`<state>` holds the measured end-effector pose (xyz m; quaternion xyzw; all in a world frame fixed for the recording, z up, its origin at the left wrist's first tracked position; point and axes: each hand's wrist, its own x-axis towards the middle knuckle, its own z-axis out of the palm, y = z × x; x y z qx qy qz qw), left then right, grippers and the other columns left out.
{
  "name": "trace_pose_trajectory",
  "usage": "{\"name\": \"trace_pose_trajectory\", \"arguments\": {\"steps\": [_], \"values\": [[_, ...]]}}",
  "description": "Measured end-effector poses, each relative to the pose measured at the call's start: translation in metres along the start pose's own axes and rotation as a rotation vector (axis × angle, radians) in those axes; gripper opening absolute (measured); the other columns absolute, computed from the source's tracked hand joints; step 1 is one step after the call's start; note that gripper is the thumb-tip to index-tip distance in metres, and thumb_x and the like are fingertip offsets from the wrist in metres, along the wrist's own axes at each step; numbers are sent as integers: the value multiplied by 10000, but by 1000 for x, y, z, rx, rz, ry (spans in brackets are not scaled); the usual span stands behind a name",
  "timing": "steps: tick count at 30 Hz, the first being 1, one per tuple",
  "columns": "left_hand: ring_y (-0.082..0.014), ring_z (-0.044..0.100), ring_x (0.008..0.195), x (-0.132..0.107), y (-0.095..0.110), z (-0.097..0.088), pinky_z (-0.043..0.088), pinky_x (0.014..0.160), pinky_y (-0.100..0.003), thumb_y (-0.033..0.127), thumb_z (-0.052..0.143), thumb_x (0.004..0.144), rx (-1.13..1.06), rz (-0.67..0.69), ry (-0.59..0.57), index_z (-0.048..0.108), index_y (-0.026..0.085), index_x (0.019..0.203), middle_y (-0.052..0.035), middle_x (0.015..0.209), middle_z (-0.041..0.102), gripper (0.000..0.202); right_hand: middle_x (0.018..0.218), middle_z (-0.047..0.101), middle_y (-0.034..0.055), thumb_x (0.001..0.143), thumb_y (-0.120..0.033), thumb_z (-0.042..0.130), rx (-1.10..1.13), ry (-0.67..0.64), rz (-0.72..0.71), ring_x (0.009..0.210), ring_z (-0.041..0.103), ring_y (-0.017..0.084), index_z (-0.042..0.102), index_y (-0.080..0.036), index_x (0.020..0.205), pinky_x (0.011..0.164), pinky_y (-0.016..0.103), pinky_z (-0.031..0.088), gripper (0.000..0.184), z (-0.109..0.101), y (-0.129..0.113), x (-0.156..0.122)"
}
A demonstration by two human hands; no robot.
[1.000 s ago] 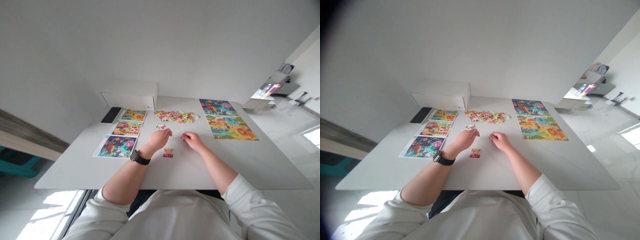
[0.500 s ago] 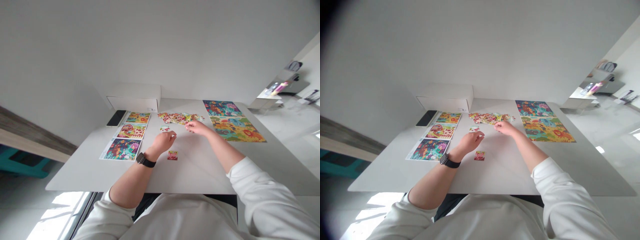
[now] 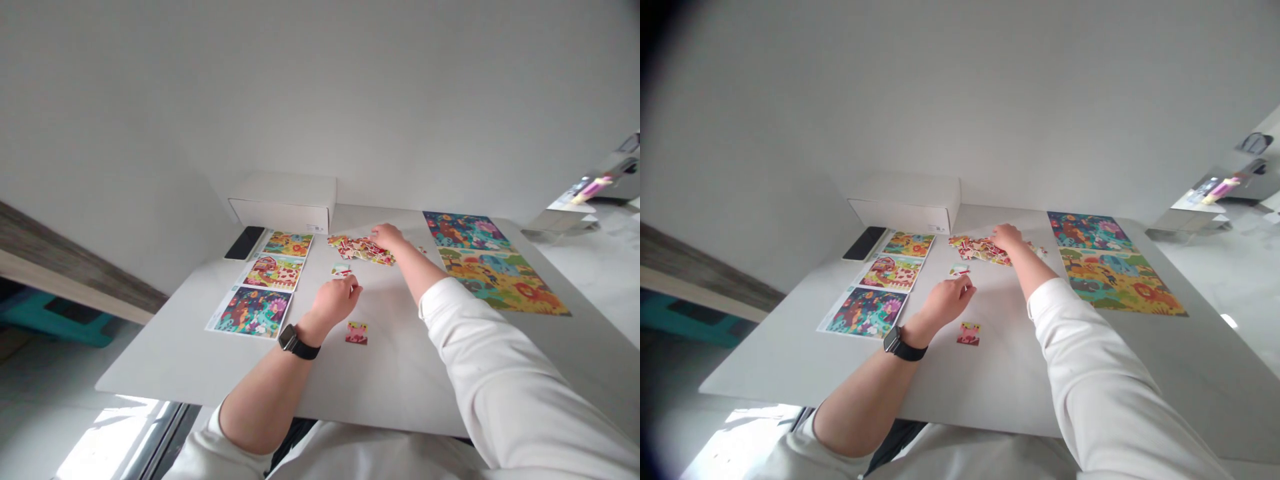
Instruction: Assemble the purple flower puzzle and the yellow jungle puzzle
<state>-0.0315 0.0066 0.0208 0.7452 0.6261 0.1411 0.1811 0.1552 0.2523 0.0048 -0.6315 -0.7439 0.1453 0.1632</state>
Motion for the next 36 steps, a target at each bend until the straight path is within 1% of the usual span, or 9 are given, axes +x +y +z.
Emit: {"name": "trace_pose_trajectory", "arguments": {"steps": [6, 9, 13, 20, 25, 28, 31, 33, 36], "values": [[-292, 772, 966, -2, 2, -3, 522, 780, -355, 398, 516, 1106, 27, -33, -6, 751, 232, 1133, -127, 1005, 807, 289, 1178, 828, 141, 790, -347, 947, -57, -111, 33, 1125, 754, 303, 841, -234, 973, 982, 382, 549, 240, 9, -4, 12], [-283, 774, 966, -3, 2, -5, 516, 783, -340, 394, 519, 1109, 39, -45, -2, 751, 234, 1131, -114, 1000, 808, 283, 1196, 821, 116, 793, -317, 935, -38, -59, 36, 1085, 752, 283, 815, -231, 1042, 962, 365, 548, 290, 6, -5, 9], [-287, 776, 975, -2, 0, -5, 511, 786, -337, 402, 509, 1115, 59, -65, 10, 754, 231, 1130, -118, 1023, 810, 299, 1043, 816, 65, 846, -243, 836, 214, 46, 4, 941, 736, 214, 770, -217, 983, 902, 328, 548, 154, -4, -1, -4], [-283, 773, 1011, 5, -11, -2, 514, 838, -337, 326, 462, 1133, 17, -76, 83, 735, 225, 1197, -134, 1100, 817, 298, 820, 749, 17, 789, -459, 839, 775, 104, -55, 742, 661, 182, 688, -211, 892, 740, 308, 531, 308, -24, 24, -69], [-239, 759, 965, 10, -19, -4, 498, 823, -304, 216, 483, 1091, -159, -33, 201, 747, 217, 1108, -94, 1047, 831, 265, 814, 741, 35, 772, -559, 830, 859, 85, -76, 730, 651, 199, 718, -215, 938, 684, 312, 507, 398, -21, 40, -135], [-215, 746, 896, 13, -22, -5, 475, 764, -282, 261, 578, 1036, -265, -33, 228, 755, 213, 940, -64, 963, 834, 207, 810, 740, 34, 772, -584, 815, 886, 99, -60, 734, 654, 208, 731, -226, 951, 684, 321, 517, 409, -11, 41, -161], [-202, 687, 709, 15, -23, -4, 423, 658, -289, 439, 689, 972, -267, -112, 187, 703, 209, 738, -46, 754, 781, 329, 856, 766, 38, 765, -600, 806, 926, 125, -34, 749, 669, 211, 728, -232, 946, 705, 334, 538, 418, 3, 38, -176], [-189, 625, 601, 16, -22, -2, 394, 610, -299, 552, 622, 998, -271, -136, 124, 663, 210, 656, -38, 622, 707, 485, 875, 777, 41, 772, -606, 796, 944, 145, -23, 776, 689, 220, 721, -237, 940, 741, 350, 553, 413, 13, 36, -182], [-164, 591, 550, 17, -19, 4, 413, 592, -293, 508, 504, 1042, -368, -72, 20, 703, 198, 720, -34, 645, 715, 490, 883, 783, 41, 789, -595, 777, 933, 146, -40, 825, 711, 236, 719, -244, 934, 797, 371, 561, 384, 24, 33, -186]]}}
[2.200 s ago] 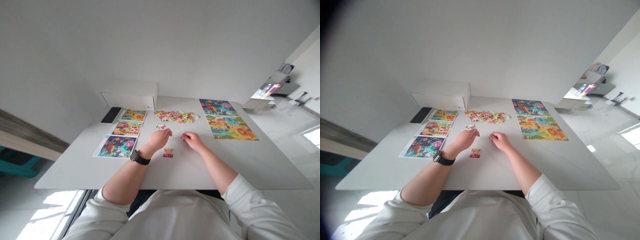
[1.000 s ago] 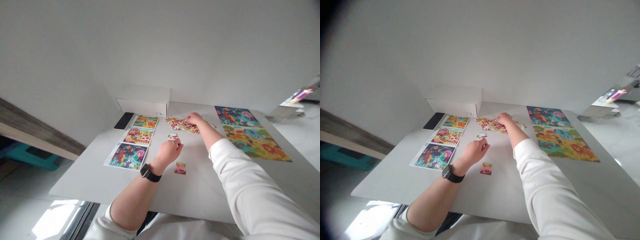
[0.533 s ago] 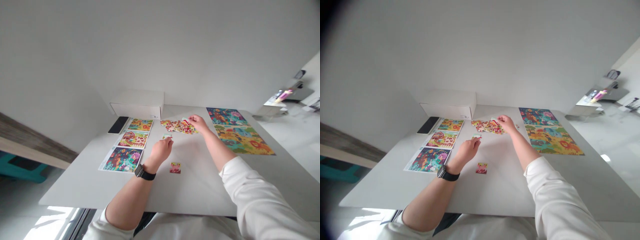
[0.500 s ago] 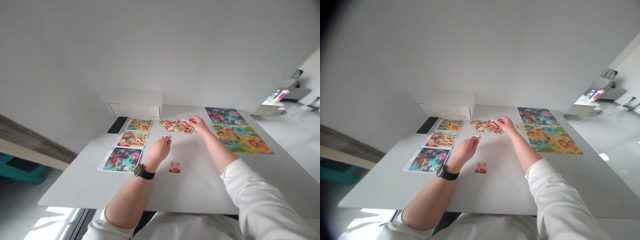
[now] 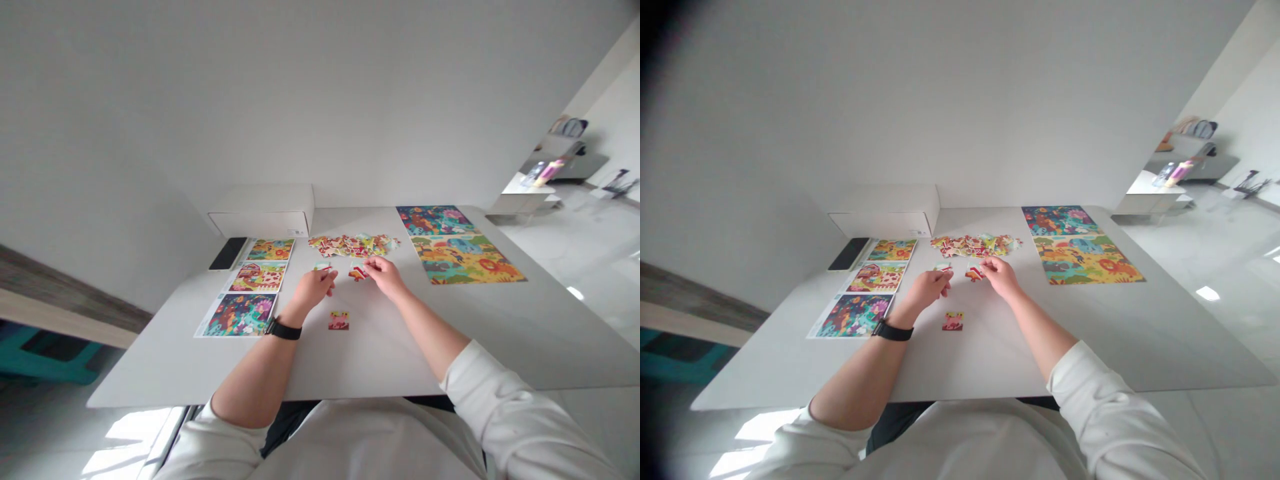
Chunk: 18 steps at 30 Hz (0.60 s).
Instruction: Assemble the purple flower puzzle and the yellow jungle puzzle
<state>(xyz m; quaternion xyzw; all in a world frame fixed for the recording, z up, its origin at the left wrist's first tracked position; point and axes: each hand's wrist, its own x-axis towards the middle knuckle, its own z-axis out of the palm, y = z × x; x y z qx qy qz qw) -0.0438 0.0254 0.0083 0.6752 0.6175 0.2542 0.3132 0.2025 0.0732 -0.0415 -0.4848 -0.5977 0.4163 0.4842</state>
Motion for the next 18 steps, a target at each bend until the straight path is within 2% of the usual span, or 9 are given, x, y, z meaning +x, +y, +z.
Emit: {"name": "trace_pose_trajectory", "arguments": {"steps": [3, 5, 9, 13, 15, 18], "values": [[-141, 590, 546, 0, 1, 9, 438, 566, -272, 422, 601, 972, -121, 31, -81, 769, 183, 909, -30, 767, 762, 299, 876, 786, 35, 808, -567, 761, -25, -46, -6, 803, 707, 230, 730, -243, 941, 805, 373, 555, 351, 5, 2, -3], [-129, 577, 534, 0, 2, 15, 429, 535, -259, 420, 648, 941, -190, 16, -112, 780, 180, 969, -26, 780, 757, 275, 871, 785, 32, 820, -556, 752, -24, -85, -13, 784, 702, 221, 735, -241, 954, 795, 366, 552, 343, 8, 2, -3], [-97, 532, 505, 1, 2, 20, 386, 499, -225, 376, 668, 918, -281, -22, -121, 739, 174, 856, -13, 716, 713, 223, 862, 779, 31, 836, -560, 744, -2, -137, -33, 785, 705, 222, 738, -235, 982, 769, 355, 556, 356, 12, 1, -4], [-83, 496, 484, 2, 1, 20, 341, 457, -206, 375, 678, 903, -355, -76, -105, 704, 170, 801, -6, 672, 678, 229, 869, 764, 31, 908, -559, 693, -51, -130, -67, 779, 699, 222, 753, -235, 1042, 763, 358, 566, 355, 11, -1, -6], [-84, 504, 491, 3, 2, 19, 339, 441, -205, 388, 692, 888, -424, -107, -93, 694, 171, 805, -14, 705, 697, 232, 989, 783, 54, 947, -517, 665, -91, -100, -125, 822, 715, 221, 751, -240, 1115, 781, 362, 582, 335, 8, -2, -8], [-84, 520, 508, 2, 3, 18, 358, 444, -204, 398, 714, 866, -494, -143, -62, 680, 175, 802, -22, 745, 719, 235, 1282, 754, 106, 917, -411, 723, -159, -78, -294, 960, 739, 233, 718, -258, 1264, 810, 367, 610, 379, 5, -7, -11]]}}
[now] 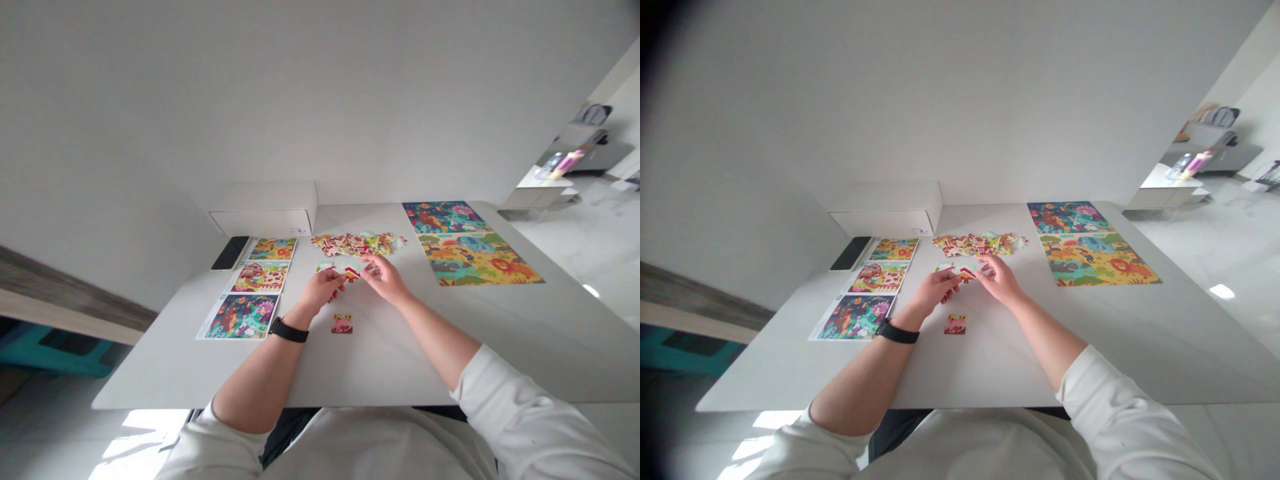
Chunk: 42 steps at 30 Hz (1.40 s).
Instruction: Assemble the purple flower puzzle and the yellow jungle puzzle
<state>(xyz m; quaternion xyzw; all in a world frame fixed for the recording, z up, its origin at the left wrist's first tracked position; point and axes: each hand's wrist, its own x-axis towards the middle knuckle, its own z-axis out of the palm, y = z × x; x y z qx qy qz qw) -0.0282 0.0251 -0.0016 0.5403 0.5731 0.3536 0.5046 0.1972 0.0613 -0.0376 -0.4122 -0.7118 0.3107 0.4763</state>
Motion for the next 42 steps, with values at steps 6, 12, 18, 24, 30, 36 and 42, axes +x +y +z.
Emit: {"name": "trace_pose_trajectory", "arguments": {"steps": [6, 12, 18, 24, 30, 36, 42], "values": [[-82, 523, 510, -1, 2, 2, 367, 460, -210, 363, 678, 882, -13, -44, -9, 668, 176, 773, -19, 737, 710, 217, 1365, 730, 106, 939, -220, 732, -211, -128, -259, 1304, 678, 295, 727, -299, 1313, 1036, 463, 618, 383, -2, -10, -3], [-123, 599, 568, 2, -1, -4, 444, 530, -237, 325, 559, 989, 173, 33, 13, 718, 175, 864, -42, 782, 747, 252, 1322, 758, 100, 967, -211, 740, -280, -91, -309, 1283, 700, 289, 761, -288, 1239, 1168, 500, 555, 283, -2, -5, -2], [-272, 715, 1186, 11, -15, -36, 545, 1089, -410, 196, 623, 969, 672, 412, 405, 709, 203, 1257, -121, 1225, 785, 301, 1289, 778, 102, 942, -188, 750, -249, -52, -254, 1244, 724, 279, 761, -267, 1197, 1132, 492, 575, 268, 0, 6, -1], [-317, 651, 1371, 31, -37, -42, 500, 1207, -461, 191, 689, 936, 794, 395, 314, 668, 200, 1343, -157, 1408, 722, 407, 1340, 782, 104, 935, -180, 749, -258, -54, -182, 1267, 727, 281, 760, -276, 1208, 1129, 498, 577, 289, 1, 14, 0], [-317, 680, 1317, 41, -42, -38, 503, 1201, -473, 177, 661, 934, 808, 436, 283, 710, 192, 1283, -160, 1355, 754, 354, 1376, 777, 96, 935, -179, 749, -279, -72, -170, 1283, 729, 274, 762, -286, 1243, 1140, 494, 576, 326, 3, 16, 0], [-297, 703, 1273, 44, -43, -39, 517, 1181, -453, 168, 653, 937, 796, 444, 293, 765, 214, 1154, -133, 1296, 787, 248, 1338, 790, 93, 941, -177, 742, -310, -63, -185, 1263, 737, 271, 793, -284, 1206, 1140, 493, 573, 290, 7, 15, 10], [-297, 701, 1294, 44, -41, -37, 507, 1198, -445, 156, 659, 941, 781, 420, 307, 793, 186, 1173, -150, 1337, 782, 270, 1293, 805, 77, 919, -151, 770, -328, -183, -175, 1228, 750, 266, 826, -290, 1157, 1117, 475, 584, 282, 24, 14, 38]]}}
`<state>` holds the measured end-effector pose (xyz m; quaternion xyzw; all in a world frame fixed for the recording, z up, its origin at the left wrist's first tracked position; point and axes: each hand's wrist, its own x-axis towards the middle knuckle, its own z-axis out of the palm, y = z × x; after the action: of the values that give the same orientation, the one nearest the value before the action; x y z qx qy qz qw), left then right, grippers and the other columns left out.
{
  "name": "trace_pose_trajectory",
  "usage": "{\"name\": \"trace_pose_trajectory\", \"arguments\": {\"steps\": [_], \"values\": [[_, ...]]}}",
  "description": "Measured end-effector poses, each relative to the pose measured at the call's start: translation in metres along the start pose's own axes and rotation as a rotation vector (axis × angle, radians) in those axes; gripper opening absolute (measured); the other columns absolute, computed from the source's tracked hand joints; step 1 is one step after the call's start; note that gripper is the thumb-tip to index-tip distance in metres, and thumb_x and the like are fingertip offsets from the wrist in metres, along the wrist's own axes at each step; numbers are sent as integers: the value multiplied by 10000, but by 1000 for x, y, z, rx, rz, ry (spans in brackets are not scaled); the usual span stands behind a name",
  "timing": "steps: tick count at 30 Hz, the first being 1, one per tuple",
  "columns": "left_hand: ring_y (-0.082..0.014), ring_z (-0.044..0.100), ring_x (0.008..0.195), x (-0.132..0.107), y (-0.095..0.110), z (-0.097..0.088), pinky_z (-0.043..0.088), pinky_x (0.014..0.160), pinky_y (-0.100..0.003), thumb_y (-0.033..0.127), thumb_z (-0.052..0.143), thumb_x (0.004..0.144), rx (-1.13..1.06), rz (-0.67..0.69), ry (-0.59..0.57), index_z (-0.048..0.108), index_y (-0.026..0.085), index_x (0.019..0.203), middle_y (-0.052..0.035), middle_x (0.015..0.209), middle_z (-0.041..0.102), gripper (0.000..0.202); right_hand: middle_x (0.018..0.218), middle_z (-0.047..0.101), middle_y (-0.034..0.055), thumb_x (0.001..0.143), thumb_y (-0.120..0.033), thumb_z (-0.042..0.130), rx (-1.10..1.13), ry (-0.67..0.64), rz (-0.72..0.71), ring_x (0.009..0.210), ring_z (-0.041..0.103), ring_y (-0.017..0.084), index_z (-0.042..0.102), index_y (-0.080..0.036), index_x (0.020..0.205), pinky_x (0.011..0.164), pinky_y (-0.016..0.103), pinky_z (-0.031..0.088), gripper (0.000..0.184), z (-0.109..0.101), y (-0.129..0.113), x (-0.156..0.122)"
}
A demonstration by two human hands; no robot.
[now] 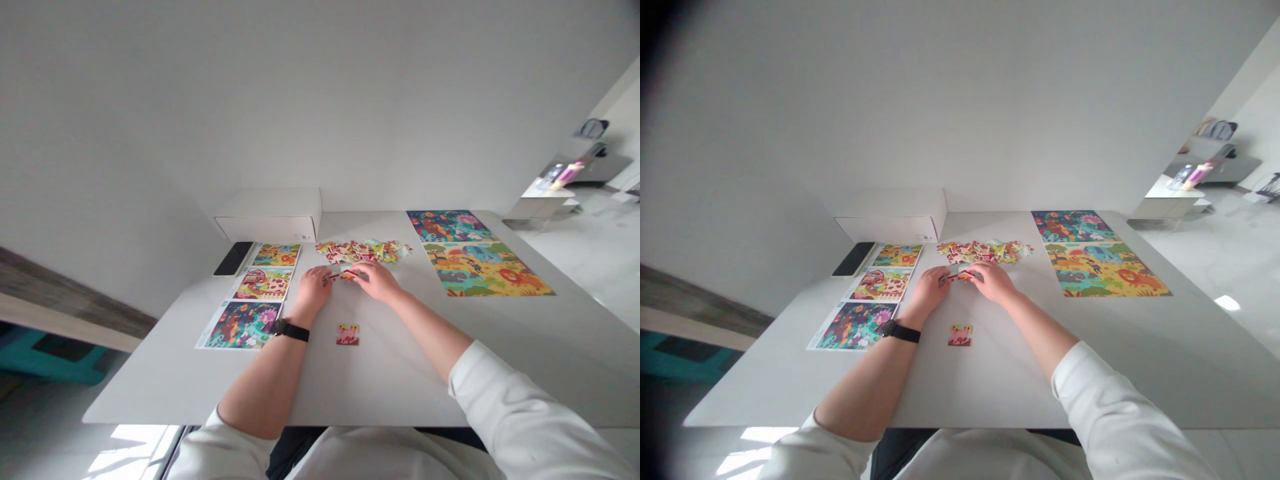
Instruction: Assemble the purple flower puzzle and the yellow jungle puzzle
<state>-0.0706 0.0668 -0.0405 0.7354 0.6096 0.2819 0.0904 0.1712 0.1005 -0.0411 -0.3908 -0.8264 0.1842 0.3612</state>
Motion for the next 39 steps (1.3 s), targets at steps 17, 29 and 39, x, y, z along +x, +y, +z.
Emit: {"name": "trace_pose_trajectory", "arguments": {"steps": [17, 29, 39], "values": [[-301, 721, 1268, 1, -1, 6, 525, 1188, -454, 136, 685, 911, -17, -3, 40, 818, 179, 1148, -152, 1304, 796, 275, 1290, 820, 84, 899, -128, 781, -94, -31, -8, 1237, 760, 314, 863, -300, 1117, 1141, 540, 562, 290, 22, 10, 10], [-303, 728, 1236, 0, 1, 5, 534, 1167, -444, 128, 689, 911, 9, 14, 38, 808, 161, 1162, -153, 1279, 799, 280, 1347, 792, 91, 946, -134, 714, -234, -124, -46, 1210, 733, 292, 862, -279, 1195, 1137, 504, 537, 324, 20, 7, 10], [-319, 681, 1324, -3, 5, 5, 500, 1208, -488, 192, 648, 982, 75, 19, -19, 815, 242, 1293, -118, 1398, 755, 356, 1331, 787, 101, 967, -87, 643, -278, -144, -25, 1226, 716, 277, 845, -237, 1222, 1147, 461, 529, 358, 15, 0, 8]]}}
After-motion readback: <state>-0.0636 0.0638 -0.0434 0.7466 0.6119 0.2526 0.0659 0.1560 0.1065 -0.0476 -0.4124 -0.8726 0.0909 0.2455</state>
